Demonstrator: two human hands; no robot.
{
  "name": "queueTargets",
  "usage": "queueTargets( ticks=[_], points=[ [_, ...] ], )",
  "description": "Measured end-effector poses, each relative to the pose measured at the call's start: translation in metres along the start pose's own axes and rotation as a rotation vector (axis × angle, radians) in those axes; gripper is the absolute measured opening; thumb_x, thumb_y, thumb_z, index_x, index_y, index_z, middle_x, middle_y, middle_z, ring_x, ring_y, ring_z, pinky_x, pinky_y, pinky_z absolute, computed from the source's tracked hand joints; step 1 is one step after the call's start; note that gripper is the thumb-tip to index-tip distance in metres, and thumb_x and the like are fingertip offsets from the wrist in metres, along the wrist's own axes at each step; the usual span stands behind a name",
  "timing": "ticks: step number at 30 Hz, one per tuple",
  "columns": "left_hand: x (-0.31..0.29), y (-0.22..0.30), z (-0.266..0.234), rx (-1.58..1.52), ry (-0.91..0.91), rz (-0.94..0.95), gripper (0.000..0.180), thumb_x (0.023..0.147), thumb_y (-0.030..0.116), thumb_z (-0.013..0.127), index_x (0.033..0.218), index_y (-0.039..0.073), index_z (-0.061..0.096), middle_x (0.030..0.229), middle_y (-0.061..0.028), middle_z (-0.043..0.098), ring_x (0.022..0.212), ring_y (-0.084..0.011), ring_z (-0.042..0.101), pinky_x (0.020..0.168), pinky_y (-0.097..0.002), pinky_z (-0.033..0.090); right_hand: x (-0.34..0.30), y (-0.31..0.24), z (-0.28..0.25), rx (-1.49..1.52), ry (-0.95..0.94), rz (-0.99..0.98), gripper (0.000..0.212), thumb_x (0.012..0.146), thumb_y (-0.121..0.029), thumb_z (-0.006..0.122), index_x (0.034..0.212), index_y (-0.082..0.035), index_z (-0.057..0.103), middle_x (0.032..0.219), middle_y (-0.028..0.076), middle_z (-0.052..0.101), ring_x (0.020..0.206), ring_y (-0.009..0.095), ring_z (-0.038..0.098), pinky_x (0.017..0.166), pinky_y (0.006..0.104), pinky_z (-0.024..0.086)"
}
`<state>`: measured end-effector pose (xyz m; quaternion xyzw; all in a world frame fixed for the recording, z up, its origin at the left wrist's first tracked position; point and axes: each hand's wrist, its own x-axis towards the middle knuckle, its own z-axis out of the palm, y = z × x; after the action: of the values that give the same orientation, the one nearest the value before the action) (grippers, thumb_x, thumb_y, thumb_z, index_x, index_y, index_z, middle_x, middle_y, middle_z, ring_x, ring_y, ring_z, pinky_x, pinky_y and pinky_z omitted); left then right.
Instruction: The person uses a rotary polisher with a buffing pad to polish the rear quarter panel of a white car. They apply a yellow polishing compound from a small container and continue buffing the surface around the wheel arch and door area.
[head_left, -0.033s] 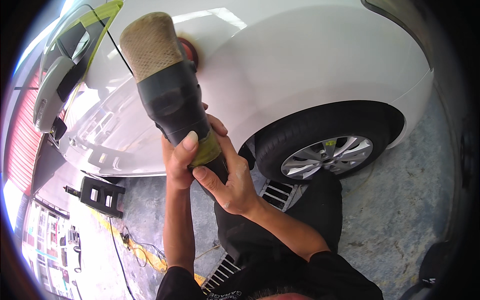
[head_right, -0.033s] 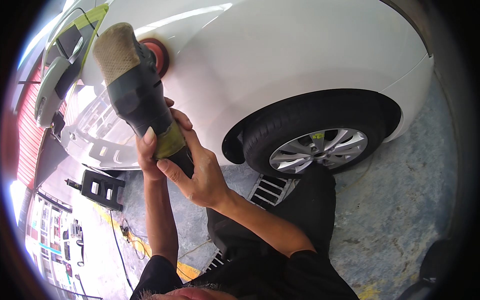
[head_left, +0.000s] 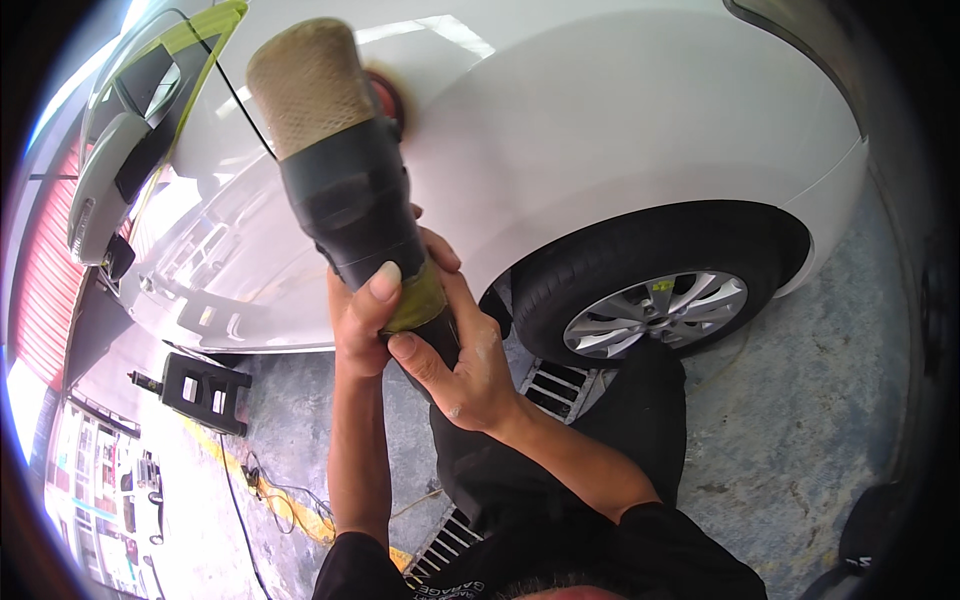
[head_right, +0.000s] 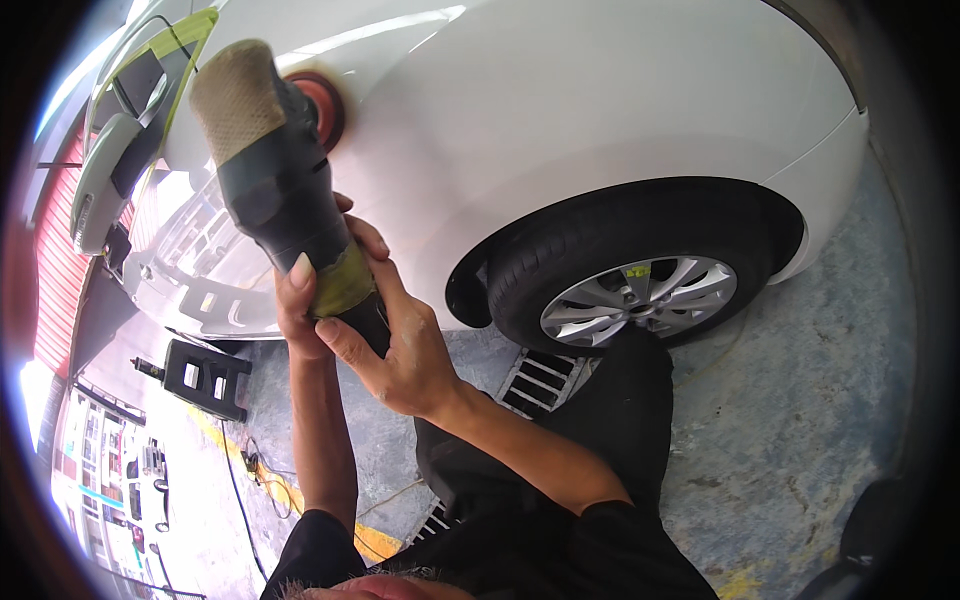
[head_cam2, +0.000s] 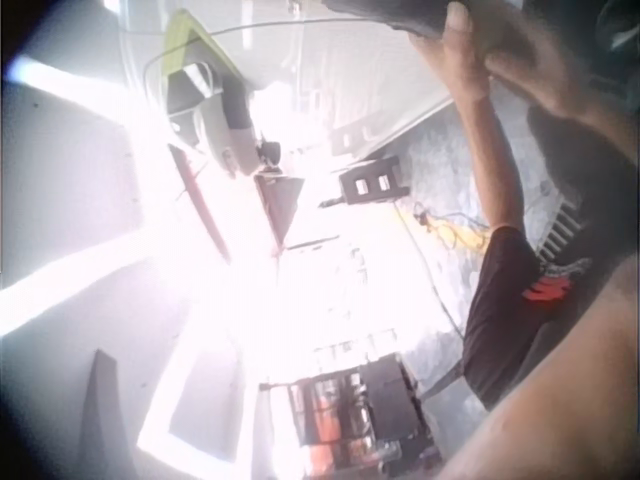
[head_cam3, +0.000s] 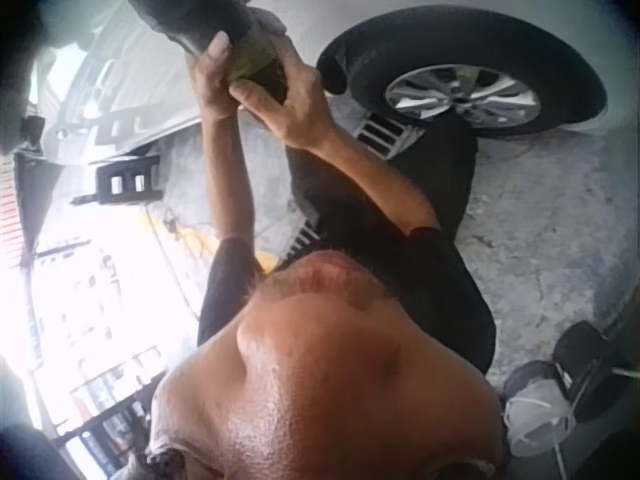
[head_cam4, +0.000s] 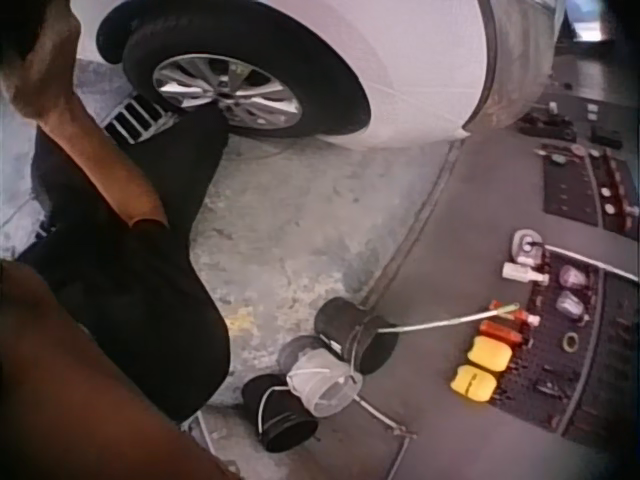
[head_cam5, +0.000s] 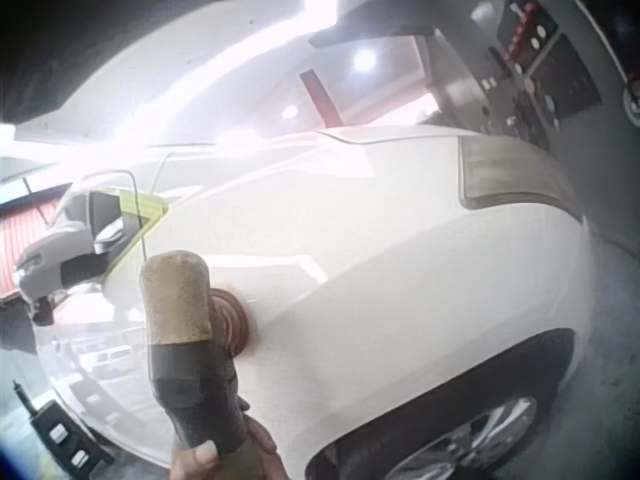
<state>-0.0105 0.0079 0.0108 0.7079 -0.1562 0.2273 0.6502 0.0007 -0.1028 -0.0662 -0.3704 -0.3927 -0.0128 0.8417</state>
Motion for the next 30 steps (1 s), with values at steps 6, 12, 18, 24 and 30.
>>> queueTargets(
  ticks=[6, 12, 18, 24, 30],
  points=[
    [0.003, 0.004, 0.003, 0.004, -0.083, 0.000, 0.083, 0.083, 0.047, 0.075, 0.137, -0.009, 0.048, 0.097, -0.0250, 0.071, 0.080, -0.0258, 0.071, 0.073, -0.0353, 0.057, -0.006, -0.002, 0.006, 0.019, 0.058, -0.017, 0.076, 0.103, -0.038, 0.071, 0.154, 0.007, 0.039, 0.125, 0.017, 0.067, 0.114, 0.021, 0.066, 0.098, 0.0333, 0.052],
    [-0.006, -0.006, -0.005, -0.075, 0.013, 0.020, 0.082, 0.085, 0.048, 0.073, 0.138, -0.010, 0.046, 0.097, -0.0252, 0.071, 0.081, -0.0264, 0.071, 0.072, -0.0359, 0.057, 0.000, -0.010, -0.001, -0.008, -0.022, 0.065, 0.075, 0.103, -0.038, 0.072, 0.153, 0.007, 0.039, 0.123, 0.017, 0.068, 0.112, 0.020, 0.067, 0.098, 0.0333, 0.052],
    [0.026, 0.016, 0.042, -0.048, -0.185, -0.062, 0.084, 0.084, 0.051, 0.072, 0.136, -0.010, 0.048, 0.098, -0.0242, 0.071, 0.082, -0.0264, 0.071, 0.074, -0.0351, 0.057, 0.001, -0.036, -0.009, -0.042, 0.179, -0.125, 0.074, 0.104, -0.037, 0.070, 0.152, 0.009, 0.038, 0.124, 0.017, 0.067, 0.111, 0.022, 0.067, 0.095, 0.0329, 0.052],
    [0.041, 0.032, 0.049, -0.125, -0.214, -0.030, 0.076, 0.093, 0.050, 0.064, 0.138, -0.009, 0.047, 0.100, -0.0251, 0.070, 0.081, -0.0262, 0.071, 0.072, -0.0342, 0.057, 0.019, -0.062, -0.008, -0.072, 0.167, -0.085, 0.071, 0.105, -0.036, 0.069, 0.150, 0.009, 0.039, 0.117, 0.018, 0.069, 0.105, 0.021, 0.069, 0.089, 0.0317, 0.054],
    [0.027, 0.031, 0.018, -0.150, -0.031, 0.059, 0.066, 0.101, 0.047, 0.055, 0.139, -0.006, 0.043, 0.101, -0.0243, 0.068, 0.079, -0.0252, 0.069, 0.066, -0.0343, 0.058, 0.034, -0.050, 0.000, -0.101, 0.000, -0.005, 0.066, 0.107, -0.036, 0.066, 0.149, 0.008, 0.040, 0.104, 0.019, 0.072, 0.095, 0.024, 0.074, 0.084, 0.0345, 0.056]
  ],
)
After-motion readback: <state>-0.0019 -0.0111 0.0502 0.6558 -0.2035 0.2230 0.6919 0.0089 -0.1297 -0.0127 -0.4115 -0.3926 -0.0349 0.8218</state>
